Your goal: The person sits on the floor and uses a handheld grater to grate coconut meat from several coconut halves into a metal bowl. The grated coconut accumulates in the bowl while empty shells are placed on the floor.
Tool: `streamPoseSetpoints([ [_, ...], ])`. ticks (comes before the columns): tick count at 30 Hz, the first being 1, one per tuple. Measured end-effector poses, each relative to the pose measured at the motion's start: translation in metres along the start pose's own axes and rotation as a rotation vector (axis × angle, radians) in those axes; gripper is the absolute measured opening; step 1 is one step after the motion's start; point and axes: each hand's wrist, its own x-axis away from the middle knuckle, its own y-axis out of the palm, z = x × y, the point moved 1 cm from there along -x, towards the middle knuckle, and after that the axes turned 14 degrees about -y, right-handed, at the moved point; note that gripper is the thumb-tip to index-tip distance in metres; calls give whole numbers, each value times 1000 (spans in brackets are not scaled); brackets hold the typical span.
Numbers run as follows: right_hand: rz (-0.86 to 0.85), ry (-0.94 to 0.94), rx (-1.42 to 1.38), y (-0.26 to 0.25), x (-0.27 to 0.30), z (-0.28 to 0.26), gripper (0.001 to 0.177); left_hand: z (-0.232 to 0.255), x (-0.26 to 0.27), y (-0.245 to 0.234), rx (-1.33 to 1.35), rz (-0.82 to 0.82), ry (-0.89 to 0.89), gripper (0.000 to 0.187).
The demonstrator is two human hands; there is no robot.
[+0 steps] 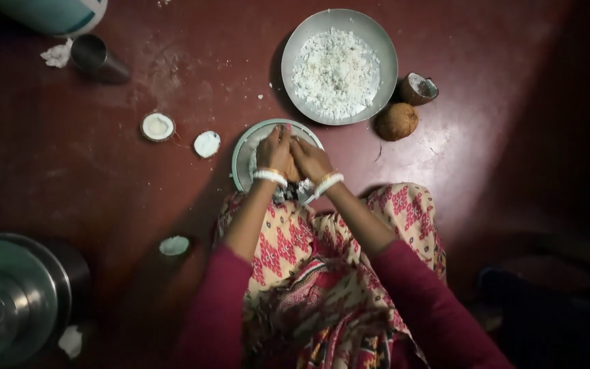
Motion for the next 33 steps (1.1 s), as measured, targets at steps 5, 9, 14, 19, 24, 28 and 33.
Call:
streamPoseSetpoints([
  [5, 162, -266, 125, 8, 37, -20, 50, 27, 50, -41, 340, 41, 312, 33],
  [9, 201, -301, 146, 9, 10, -12, 45, 20, 21, -29, 275, 28, 248, 31],
  [14, -7, 30, 30, 3, -28, 3, 49, -18, -67, 29, -79, 53, 169, 32],
  [19, -120, 237, -364, -8, -33, -12, 48, -28, -62, 32, -426, 210, 414, 32],
  [24, 76, -237, -53, 7, 30, 11, 44, 12, 55, -20, 103, 171, 320, 23],
  [28, 250, -416, -213, 38, 24, 46, 45, 43, 68, -41, -5, 256, 477, 20],
  [33, 223, -161, -289, 45, -16, 73, 45, 43, 10, -24, -166, 71, 52, 31],
])
